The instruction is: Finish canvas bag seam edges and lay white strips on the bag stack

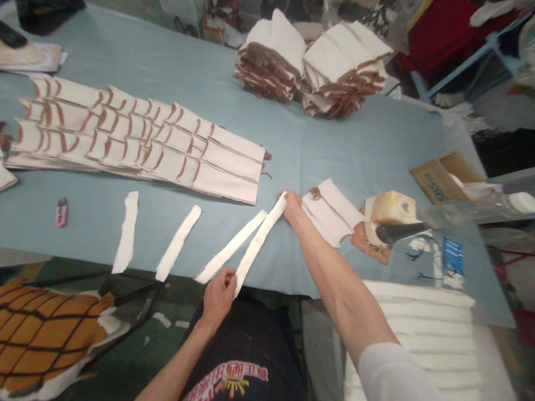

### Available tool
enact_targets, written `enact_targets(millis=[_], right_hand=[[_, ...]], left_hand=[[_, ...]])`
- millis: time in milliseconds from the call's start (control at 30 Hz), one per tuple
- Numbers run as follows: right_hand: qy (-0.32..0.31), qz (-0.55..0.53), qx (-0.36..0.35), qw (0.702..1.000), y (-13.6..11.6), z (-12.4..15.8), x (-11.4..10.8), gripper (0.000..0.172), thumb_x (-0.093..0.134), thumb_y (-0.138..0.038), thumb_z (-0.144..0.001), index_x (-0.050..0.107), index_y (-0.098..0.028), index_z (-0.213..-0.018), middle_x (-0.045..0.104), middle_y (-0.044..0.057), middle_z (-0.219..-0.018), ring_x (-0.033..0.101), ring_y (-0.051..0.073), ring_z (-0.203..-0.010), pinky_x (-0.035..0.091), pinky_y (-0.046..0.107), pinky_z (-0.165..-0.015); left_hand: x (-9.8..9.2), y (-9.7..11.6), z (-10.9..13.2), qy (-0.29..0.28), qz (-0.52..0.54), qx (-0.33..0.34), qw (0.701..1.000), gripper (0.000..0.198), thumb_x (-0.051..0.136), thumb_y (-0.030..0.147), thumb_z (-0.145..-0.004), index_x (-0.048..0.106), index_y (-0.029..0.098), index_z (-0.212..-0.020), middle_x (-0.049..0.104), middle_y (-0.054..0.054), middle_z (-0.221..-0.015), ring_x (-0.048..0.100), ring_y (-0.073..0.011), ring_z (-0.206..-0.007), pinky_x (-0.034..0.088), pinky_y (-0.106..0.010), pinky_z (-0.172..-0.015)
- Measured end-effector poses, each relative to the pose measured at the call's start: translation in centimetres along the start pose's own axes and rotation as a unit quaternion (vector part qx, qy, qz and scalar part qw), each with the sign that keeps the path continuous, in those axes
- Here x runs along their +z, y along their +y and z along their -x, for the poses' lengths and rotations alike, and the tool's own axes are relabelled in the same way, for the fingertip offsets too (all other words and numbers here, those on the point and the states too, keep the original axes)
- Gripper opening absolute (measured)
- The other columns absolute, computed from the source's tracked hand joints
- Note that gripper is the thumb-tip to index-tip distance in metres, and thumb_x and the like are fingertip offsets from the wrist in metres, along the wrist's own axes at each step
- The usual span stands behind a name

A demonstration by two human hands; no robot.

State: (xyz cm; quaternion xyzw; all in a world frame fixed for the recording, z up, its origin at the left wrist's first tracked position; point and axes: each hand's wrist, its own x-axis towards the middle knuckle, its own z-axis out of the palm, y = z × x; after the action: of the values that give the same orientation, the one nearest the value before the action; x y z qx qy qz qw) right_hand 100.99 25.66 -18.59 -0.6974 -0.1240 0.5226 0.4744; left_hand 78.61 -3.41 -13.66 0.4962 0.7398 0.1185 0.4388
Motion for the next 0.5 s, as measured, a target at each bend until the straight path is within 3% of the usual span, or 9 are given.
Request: enact_targets(millis=[267,500], right_hand=[[-0.001,0.009,0.017,1.0,0.1,-1.3,-0.1,0.033,0.066,-0.035,-0.101,0.064,-0.016,-0.127,0.068,0.009,-0.124,0.07,0.022,-0.102,0.062,0.041,-0.085],[-0.031,-0.005,0.01,0.999,-1.7,-2.6,0.1,0.036,0.066,-0.036,-0.101,0.063,-0.017,-0.131,0.066,0.01,-0.129,0.069,0.024,-0.108,0.061,0.044,-0.09]], left_hand=[[-0.2,0.1,0.3,0.026,-0.066,0.013,0.997,0.024,0.06,0.037,-0.103,0.068,0.015,-0.1,0.069,-0.001,-0.084,0.068,-0.018,-0.079,0.058,-0.039,-0.081],[0.2,-0.2,0.3,0.04,-0.091,0.036,0.994,0.023,0.058,0.035,-0.104,0.067,0.015,-0.096,0.068,0.0,-0.082,0.067,-0.0177,-0.078,0.057,-0.038,-0.081]])
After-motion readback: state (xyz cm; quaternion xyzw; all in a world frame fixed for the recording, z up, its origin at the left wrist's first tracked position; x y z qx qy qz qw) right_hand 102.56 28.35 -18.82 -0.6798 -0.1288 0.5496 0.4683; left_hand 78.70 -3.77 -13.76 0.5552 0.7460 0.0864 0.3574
